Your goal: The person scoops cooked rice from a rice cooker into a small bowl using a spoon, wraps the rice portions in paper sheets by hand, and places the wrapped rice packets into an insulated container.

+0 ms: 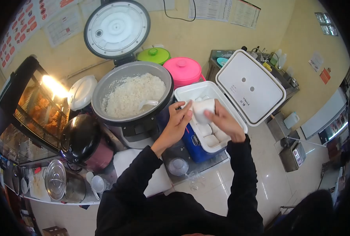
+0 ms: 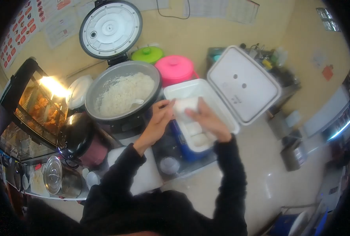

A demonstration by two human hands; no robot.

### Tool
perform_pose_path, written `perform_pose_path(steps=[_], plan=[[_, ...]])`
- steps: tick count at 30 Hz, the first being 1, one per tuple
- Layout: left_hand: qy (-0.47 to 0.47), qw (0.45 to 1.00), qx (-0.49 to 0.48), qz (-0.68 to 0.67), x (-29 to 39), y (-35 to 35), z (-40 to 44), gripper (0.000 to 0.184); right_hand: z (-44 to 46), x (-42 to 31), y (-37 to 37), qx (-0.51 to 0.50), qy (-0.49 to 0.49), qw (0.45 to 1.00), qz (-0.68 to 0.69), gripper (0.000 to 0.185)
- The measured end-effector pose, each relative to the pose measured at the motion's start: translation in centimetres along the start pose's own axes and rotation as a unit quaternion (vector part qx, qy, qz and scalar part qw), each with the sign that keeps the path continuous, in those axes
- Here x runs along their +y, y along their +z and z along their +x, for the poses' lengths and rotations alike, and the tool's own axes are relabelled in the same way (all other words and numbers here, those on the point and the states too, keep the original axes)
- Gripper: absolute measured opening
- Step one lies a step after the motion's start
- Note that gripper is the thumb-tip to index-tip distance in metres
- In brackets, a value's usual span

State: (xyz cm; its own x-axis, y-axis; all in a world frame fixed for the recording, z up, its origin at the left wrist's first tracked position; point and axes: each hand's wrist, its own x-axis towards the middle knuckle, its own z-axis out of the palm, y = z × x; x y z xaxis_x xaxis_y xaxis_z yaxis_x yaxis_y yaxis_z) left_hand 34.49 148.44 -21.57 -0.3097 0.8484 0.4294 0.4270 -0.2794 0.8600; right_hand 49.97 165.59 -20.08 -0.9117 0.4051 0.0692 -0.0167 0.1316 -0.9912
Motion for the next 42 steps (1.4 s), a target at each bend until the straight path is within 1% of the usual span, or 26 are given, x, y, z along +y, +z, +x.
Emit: perform_pose_path(steps=[2,3,4,7,8,10,13,14,16,17,19,20,21,24,25,26,27,28,31,33,34,35,36,37,39,42], plan=[[-0.034,0.998,0.047,-0.039,0.5,0.7,-0.9,0.047,4.0,2.5,-1.8,0.092,0.026,0.991,0.093,0.074],[-0.017,0.996,0.045,-0.079,0.9,0.7,-1.9,0.046,5.8,3.6,-1.6,0.175,0.044,0.972,0.152,0.076],[-0.017,0.998,0.015,-0.057,0.9,0.3,-3.1,0.045,7.0,4.7,-1.4,0.256,0.065,0.941,0.212,0.077],[-0.035,0.997,-0.062,-0.008,-0.2,-1.5,-7.2,0.041,8.8,7.0,-3.0,0.292,0.137,0.946,-0.031,0.083],[-0.054,0.995,-0.079,-0.001,-1.0,-2.1,-8.8,0.038,8.2,6.3,-3.3,0.258,0.16,0.952,-0.026,0.083],[-0.113,0.991,-0.061,-0.021,-2.4,-2.9,-12.3,0.034,5.8,3.1,-3.4,0.188,0.211,0.959,-0.018,0.083],[-0.184,0.981,-0.058,-0.005,-4.1,-3.9,-16.6,0.032,1.8,1.7,-4.1,0.04,0.283,0.947,-0.15,0.071],[-0.195,0.979,-0.052,-0.006,-4.6,-4.0,-17.6,0.032,1.1,1.9,-4.7,-0.072,0.222,0.953,-0.191,0.066],[-0.218,0.975,-0.043,-0.007,-5.7,-3.6,-18.9,0.03,-0.2,2.9,-5.7,-0.29,0.093,0.917,-0.259,0.058],[-0.232,0.971,-0.05,-0.007,-6.1,-3.3,-19.1,0.03,-0.3,5.0,-5.9,-0.322,0.087,0.928,-0.166,0.05],[-0.261,0.963,-0.065,-0.004,-7.2,-2.4,-19.5,0.03,0.4,5.2,-5.4,-0.34,0.109,0.903,-0.238,0.048],[-0.237,0.968,-0.082,0.018,-8.2,-1.9,-20.0,0.034,0.9,5.1,-5.3,-0.35,0.117,0.888,-0.273,0.048],[-0.212,0.971,-0.098,0.043,-9.5,-1.3,-20.7,0.039,0.7,3.6,-4.8,-0.339,-0.003,0.862,-0.378,0.047],[-0.134,0.975,-0.123,0.125,-12.8,1.2,-21.3,0.059,-0.2,3.8,-4.6,-0.311,0.018,0.873,-0.375,0.049],[-0.109,0.974,-0.122,0.157,-13.0,2.2,-21.4,0.067,-0.8,3.7,-4.5,-0.282,0.049,0.887,-0.362,0.05],[-0.082,0.968,-0.149,0.184,-12.6,2.9,-20.5,0.076,-1.3,4.2,-4.6,-0.271,0.017,0.872,-0.407,0.049],[-0.055,0.96,-0.174,0.212,-12.3,3.4,-19.2,0.084,-1.5,3.6,-4.2,-0.265,0.037,0.861,-0.432,0.049],[-0.054,0.945,-0.204,0.249,-13.0,4.3,-19.0,0.085,-1.4,2.5,-3.5,-0.254,0.054,0.85,-0.459,0.048],[-0.051,0.902,-0.271,0.333,-16.3,6.7,-18.4,0.088,0.9,-0.6,-1.6,-0.173,0.018,0.818,-0.549,0.044],[-0.05,0.884,-0.291,0.361,-17.0,6.7,-18.2,0.092,5.1,-4.8,2.8,0.007,-0.183,0.838,-0.515,0.034],[-0.05,0.907,-0.259,0.328,-16.8,6.0,-18.3,0.091,7.3,-8.2,6.4,0.049,-0.184,0.883,-0.429,0.024],[-0.048,0.927,-0.228,0.295,-16.1,5.2,-18.5,0.09,10.4,-8.0,8.4,0.037,-0.251,0.892,-0.373,0.018],[-0.045,0.944,-0.198,0.261,-15.1,4.2,-18.7,0.09,13.9,-6.8,10.1,0.004,-0.224,0.86,-0.459,0.018],[-0.08,0.966,-0.185,0.163,-13.4,2.8,-18.8,0.09,16.8,-5.3,11.9,-0.029,-0.194,0.818,-0.54,0.02],[-0.142,0.978,-0.15,-0.035,-9.4,-1.6,-18.8,0.091,19.7,-3.2,15.3,-0.087,-0.042,0.771,-0.629,0.025],[-0.134,0.974,-0.049,-0.178,-8.1,-8.2,-23.1,0.102,22.8,-0.5,15.7,-0.159,-0.056,0.714,-0.679,0.019]])
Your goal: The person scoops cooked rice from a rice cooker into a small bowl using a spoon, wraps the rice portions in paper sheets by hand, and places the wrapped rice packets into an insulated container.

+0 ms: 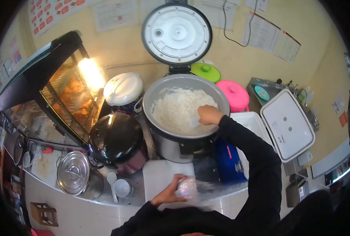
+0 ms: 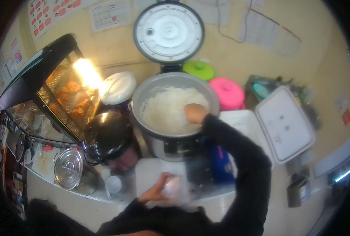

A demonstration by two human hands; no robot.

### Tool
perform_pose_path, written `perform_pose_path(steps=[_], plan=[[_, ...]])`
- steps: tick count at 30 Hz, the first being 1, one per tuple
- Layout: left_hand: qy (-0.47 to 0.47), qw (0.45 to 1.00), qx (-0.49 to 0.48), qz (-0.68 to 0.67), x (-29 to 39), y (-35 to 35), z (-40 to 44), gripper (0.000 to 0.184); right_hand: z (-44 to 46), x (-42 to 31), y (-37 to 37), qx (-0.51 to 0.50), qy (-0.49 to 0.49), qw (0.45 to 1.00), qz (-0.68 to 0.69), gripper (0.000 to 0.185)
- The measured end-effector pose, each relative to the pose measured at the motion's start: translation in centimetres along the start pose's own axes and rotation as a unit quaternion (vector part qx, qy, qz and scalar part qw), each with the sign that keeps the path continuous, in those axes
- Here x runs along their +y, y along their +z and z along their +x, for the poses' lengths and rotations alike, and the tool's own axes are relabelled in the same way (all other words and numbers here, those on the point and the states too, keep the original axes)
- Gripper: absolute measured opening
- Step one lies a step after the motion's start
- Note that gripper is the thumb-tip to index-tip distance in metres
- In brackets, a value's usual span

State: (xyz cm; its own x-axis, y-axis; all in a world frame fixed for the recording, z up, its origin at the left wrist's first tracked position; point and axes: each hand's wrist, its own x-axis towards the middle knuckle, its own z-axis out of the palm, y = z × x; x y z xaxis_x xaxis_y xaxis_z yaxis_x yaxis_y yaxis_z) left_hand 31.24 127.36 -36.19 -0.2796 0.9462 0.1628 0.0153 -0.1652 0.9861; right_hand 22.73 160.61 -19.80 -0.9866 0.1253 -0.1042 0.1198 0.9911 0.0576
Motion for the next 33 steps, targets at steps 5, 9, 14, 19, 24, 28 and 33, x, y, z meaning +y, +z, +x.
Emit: perform_pose_path(steps=[5,9,14,19,24,28,33], plan=[[-0.096,0.968,0.217,-0.084,4.5,-7.1,-9.8,0.108,5.7,2.1,-3.5,0.146,-0.028,0.984,-0.1,0.023],[-0.163,0.907,0.359,-0.149,4.2,-10.0,-14.3,0.105,13.8,5.3,2.2,0.215,-0.077,0.961,-0.154,0.032],[-0.202,0.871,0.406,-0.19,2.5,-12.0,-14.5,0.101,14.5,5.5,6.7,0.157,-0.089,0.984,-0.001,0.038],[-0.232,0.868,0.38,-0.222,0.7,-12.8,-12.0,0.096,8.9,1.3,3.1,0.052,-0.116,0.986,0.108,0.041],[-0.244,0.873,0.357,-0.224,-0.3,-12.9,-9.1,0.092,5.2,-3.5,3.3,-0.029,-0.175,0.975,0.131,0.039],[-0.243,0.863,0.384,-0.221,0.3,-13.0,-8.1,0.089,5.2,-4.4,2.9,-0.079,-0.16,0.964,0.199,0.035],[-0.23,0.849,0.442,-0.174,3.7,-15.3,-5.8,0.085,5.3,-3.8,3.6,-0.153,-0.221,0.901,0.339,0.026]])
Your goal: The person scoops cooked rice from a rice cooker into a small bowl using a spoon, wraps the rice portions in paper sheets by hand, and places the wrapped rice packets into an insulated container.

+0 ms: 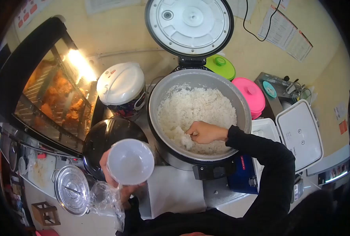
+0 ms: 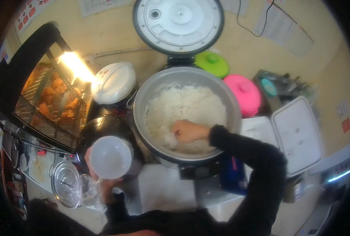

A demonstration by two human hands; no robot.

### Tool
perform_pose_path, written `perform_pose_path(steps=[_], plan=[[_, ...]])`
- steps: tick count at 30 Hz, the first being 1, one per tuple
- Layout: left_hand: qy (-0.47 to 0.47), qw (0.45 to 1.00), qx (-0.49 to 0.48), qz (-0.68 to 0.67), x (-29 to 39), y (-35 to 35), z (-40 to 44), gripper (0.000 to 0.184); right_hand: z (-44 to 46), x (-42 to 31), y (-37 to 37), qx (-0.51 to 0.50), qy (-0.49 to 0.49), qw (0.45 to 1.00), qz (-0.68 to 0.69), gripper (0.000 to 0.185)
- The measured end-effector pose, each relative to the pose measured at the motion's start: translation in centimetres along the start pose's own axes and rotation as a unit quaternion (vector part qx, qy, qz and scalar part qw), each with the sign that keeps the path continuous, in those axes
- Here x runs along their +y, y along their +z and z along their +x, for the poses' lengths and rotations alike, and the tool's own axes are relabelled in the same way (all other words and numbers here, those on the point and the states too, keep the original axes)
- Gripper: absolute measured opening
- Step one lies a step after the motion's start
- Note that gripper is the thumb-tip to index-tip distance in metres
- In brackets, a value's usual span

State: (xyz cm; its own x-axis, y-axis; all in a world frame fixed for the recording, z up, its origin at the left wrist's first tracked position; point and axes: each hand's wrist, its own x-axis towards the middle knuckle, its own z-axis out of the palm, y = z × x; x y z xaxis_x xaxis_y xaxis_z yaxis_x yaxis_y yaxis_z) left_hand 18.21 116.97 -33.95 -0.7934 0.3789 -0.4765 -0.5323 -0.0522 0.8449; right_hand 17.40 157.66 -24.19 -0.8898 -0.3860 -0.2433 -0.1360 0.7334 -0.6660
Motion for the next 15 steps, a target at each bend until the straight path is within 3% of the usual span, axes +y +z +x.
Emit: perform_pose_path(steps=[1,4,5,7,9,12,15], plan=[[0.011,1.0,0.018,0.012,1.8,0.2,0.3,0.084,-0.2,1.0,-0.1,0.015,-0.045,0.998,0.037,0.022],[0.1,0.99,0.034,0.094,8.2,2.1,0.9,0.082,-2.5,-2.8,-3.3,-0.062,0.167,0.956,0.233,0.016],[0.182,0.975,0.029,0.122,10.1,3.7,0.8,0.087,-3.2,-3.0,-4.0,-0.066,0.167,0.952,0.247,0.016],[0.377,0.901,0.007,0.215,16.0,9.3,-0.3,0.104,-4.4,-3.4,-5.8,-0.074,0.165,0.946,0.269,0.016],[0.482,0.83,-0.071,0.271,18.2,11.6,0.7,0.102,-5.9,-6.0,-8.7,0.014,0.172,0.959,0.226,0.02],[0.453,0.834,-0.089,0.303,17.4,14.5,3.3,0.098,-7.3,-10.2,-10.8,0.158,0.11,0.959,0.206,0.027],[0.436,0.873,-0.119,0.182,16.0,19.1,4.6,0.097,-7.2,-11.8,-9.5,0.301,-0.013,0.948,0.102,0.034]])
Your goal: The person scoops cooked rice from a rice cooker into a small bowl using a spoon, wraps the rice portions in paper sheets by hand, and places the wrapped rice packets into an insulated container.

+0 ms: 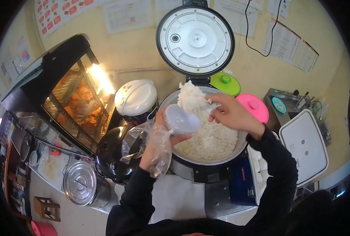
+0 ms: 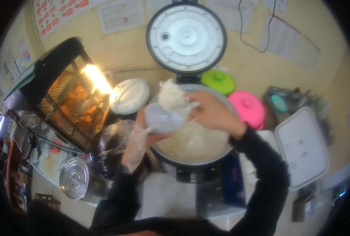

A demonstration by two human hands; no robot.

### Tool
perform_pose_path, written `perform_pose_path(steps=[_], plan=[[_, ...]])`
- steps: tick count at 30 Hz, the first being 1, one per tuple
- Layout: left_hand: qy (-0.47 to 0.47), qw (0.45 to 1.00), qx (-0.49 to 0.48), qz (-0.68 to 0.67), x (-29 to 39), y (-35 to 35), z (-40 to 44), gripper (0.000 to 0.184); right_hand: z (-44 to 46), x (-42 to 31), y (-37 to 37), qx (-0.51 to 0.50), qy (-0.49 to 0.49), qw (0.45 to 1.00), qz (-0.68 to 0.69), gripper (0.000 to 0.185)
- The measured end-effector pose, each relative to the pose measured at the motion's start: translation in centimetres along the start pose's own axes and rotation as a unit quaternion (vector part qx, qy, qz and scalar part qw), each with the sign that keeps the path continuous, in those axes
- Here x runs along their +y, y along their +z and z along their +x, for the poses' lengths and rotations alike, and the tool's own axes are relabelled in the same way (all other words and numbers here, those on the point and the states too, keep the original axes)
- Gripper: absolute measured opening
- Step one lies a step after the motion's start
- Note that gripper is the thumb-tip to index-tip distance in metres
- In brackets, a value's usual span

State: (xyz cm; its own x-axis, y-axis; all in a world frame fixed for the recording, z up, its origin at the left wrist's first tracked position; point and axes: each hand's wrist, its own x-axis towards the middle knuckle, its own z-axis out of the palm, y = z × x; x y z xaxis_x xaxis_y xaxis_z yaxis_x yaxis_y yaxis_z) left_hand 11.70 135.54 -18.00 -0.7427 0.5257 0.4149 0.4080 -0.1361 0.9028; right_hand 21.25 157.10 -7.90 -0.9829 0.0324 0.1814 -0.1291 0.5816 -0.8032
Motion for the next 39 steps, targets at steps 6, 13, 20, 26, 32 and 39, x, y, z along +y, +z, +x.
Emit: perform_pose_path(steps=[6,13,20,26,32,39], plan=[[0.056,0.997,0.025,0.035,-1.8,1.6,1.0,0.102,-2.3,-0.4,1.4,0.129,-0.204,0.945,-0.22,0.044],[0.053,0.996,-0.013,0.074,0.4,0.1,-0.9,0.106,-1.0,-0.1,1.8,-0.014,-0.254,0.92,-0.299,0.044],[0.005,0.992,0.127,0.013,2.1,-5.2,-4.2,0.096,7.5,9.9,0.5,-0.025,-0.11,0.917,-0.384,0.04],[-0.061,0.982,0.168,-0.056,0.4,-6.3,-9.2,0.094,6.3,16.3,8.0,-0.097,0.001,0.912,-0.398,0.037],[-0.113,0.979,0.15,-0.084,-2.1,-5.9,-11.0,0.096,2.7,15.4,12.4,-0.226,-0.033,0.943,-0.241,0.038],[-0.118,0.981,0.136,-0.077,-2.0,-6.5,-10.9,0.099,3.9,13.8,9.0,-0.338,-0.068,0.932,-0.11,0.035]])
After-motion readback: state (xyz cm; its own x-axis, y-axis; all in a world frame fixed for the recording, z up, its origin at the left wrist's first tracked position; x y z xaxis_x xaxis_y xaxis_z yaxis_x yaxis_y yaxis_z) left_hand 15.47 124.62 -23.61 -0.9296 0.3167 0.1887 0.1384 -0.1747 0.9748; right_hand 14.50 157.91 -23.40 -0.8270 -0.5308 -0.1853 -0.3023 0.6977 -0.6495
